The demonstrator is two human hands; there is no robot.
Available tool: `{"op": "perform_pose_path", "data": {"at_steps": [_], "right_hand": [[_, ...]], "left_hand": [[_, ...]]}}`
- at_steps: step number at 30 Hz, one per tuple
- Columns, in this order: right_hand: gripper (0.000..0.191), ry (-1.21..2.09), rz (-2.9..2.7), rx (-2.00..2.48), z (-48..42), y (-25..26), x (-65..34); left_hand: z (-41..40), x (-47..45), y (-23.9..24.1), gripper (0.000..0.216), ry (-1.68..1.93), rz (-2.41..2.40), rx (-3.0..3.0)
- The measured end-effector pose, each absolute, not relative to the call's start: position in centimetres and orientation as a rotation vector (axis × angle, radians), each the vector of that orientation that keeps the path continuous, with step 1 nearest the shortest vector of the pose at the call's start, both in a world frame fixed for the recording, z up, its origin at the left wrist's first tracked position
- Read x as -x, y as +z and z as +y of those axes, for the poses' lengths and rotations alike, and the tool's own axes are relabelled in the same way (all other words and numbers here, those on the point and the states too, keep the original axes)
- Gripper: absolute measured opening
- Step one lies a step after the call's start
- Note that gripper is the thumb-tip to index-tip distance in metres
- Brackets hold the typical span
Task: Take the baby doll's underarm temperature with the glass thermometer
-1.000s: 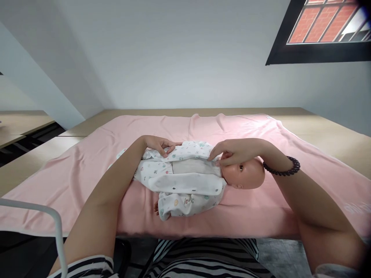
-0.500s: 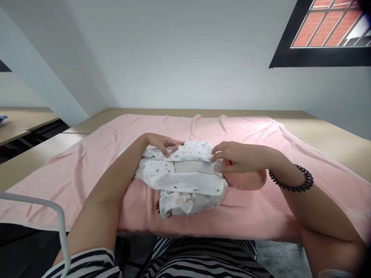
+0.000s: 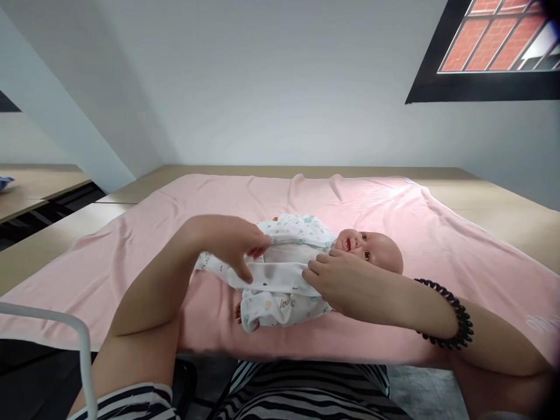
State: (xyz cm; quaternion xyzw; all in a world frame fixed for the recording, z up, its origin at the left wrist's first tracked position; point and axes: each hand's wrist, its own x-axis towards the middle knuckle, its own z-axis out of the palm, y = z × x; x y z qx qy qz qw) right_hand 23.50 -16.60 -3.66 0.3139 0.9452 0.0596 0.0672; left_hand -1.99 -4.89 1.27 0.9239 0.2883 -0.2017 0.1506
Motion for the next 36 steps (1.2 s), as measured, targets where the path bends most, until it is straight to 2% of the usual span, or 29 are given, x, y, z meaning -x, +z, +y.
{"op": "perform_pose_path", "data": {"at_steps": [4, 8, 11, 16, 18, 23, 26, 31, 36], "right_hand": [[0.016, 0.049, 2.877, -1.096, -15.6, -2.4, -24.5], [0.024, -0.126, 2.929, -1.221, -13.5, -0.6, -26.1], [0.034, -0.305, 2.904, -1.307, -11.7, -0.1, -27.2], [0.042, -0.595, 2.871, -1.326, -9.6, -0.5, -28.3], [0.043, -0.656, 2.882, -1.289, -9.3, -0.6, -28.4], [0.042, -0.623, 2.887, -1.278, -9.5, -0.5, -28.3], [0.04, -0.621, 2.879, -1.277, -9.5, -0.5, -28.4], [0.038, -0.64, 2.867, -1.33, -9.3, -0.5, -28.8], [0.032, -0.712, 2.823, -1.409, -8.6, -0.8, -28.9]], "left_hand": [[-10.5, 0.2, -1.6, 0.032, -0.493, 0.971, -2.904], [-11.7, -0.9, -2.9, 0.026, -0.577, 0.974, -3.029], [-10.9, -1.0, -2.0, 0.032, -0.576, 0.971, -3.086], [-9.0, -1.1, -1.3, 0.053, -0.484, 0.864, -3.019], [-8.7, -1.6, -1.6, 0.049, -0.472, 0.913, -3.011], [-9.2, -2.1, -2.0, 0.018, -0.76, 0.996, -3.03], [-9.4, -0.8, -0.9, 0.02, -0.708, 1.01, -3.078], [-7.7, 2.1, 1.4, 0.016, -0.372, 1.214, -3.037], [-4.5, 2.0, 1.8, 0.013, -0.476, 1.251, -2.78]]}}
